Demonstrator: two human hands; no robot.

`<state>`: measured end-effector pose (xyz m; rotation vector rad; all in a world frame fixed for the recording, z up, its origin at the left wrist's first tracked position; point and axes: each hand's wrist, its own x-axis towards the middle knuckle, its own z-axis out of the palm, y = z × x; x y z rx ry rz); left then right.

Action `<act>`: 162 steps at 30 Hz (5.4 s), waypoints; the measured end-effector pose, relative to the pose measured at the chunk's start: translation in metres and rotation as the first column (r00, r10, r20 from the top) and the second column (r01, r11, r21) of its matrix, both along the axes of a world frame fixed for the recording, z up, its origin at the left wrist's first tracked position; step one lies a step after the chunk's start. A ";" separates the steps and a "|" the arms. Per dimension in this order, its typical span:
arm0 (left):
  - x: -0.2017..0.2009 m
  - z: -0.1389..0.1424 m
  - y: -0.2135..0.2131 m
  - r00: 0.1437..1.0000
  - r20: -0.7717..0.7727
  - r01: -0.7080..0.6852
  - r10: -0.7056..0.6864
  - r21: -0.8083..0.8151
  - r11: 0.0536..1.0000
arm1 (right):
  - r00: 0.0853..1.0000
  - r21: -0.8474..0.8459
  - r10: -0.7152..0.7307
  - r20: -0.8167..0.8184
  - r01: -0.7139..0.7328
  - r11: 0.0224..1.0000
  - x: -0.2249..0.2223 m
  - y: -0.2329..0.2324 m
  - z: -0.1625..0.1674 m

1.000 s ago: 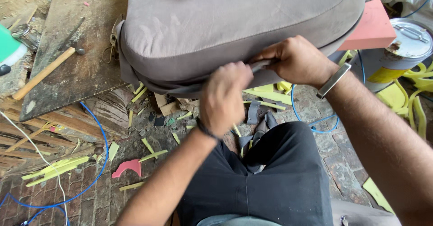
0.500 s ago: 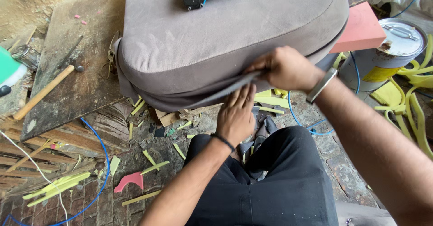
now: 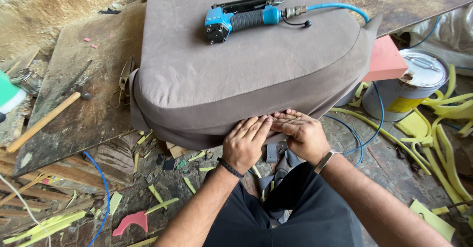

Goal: The person uses a pneumatic staple gun to attach gray fabric to a cushion. They pull the fabric taut, staple along the edges, and reload the staple gun from a green container. The cushion remains on a wooden workbench during the process.

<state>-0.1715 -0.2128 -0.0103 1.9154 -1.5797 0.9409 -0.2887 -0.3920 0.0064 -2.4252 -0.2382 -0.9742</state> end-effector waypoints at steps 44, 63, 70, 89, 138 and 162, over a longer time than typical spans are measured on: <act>0.016 -0.048 -0.005 0.989 -0.086 -0.108 0.124 0.173 0.979 | 0.963 0.900 -0.161 -0.216 0.260 0.349 -0.051 0.068 -0.075; 0.021 -0.045 0.004 0.975 -0.222 0.006 0.022 0.123 0.992 | 0.901 0.596 -0.284 -0.327 0.430 0.678 -0.034 0.079 -0.051; 0.019 -0.051 0.027 0.985 -0.168 0.052 -0.037 0.090 0.995 | 0.923 0.665 -0.262 -0.281 0.384 0.641 -0.033 0.081 -0.052; 0.087 -0.015 0.050 -0.136 -0.709 -0.775 -0.691 -0.358 0.521 | 0.953 0.901 -0.289 -0.096 0.206 0.382 -0.041 0.043 -0.037; -0.073 0.079 -0.087 0.971 0.097 0.157 -0.220 0.437 0.885 | 0.933 0.048 -0.325 0.155 0.321 0.946 -0.076 -0.080 -0.009; 0.012 0.054 -0.009 0.881 0.465 0.011 -0.081 0.151 0.988 | 0.976 0.083 -0.184 0.119 0.175 0.981 0.015 0.013 -0.011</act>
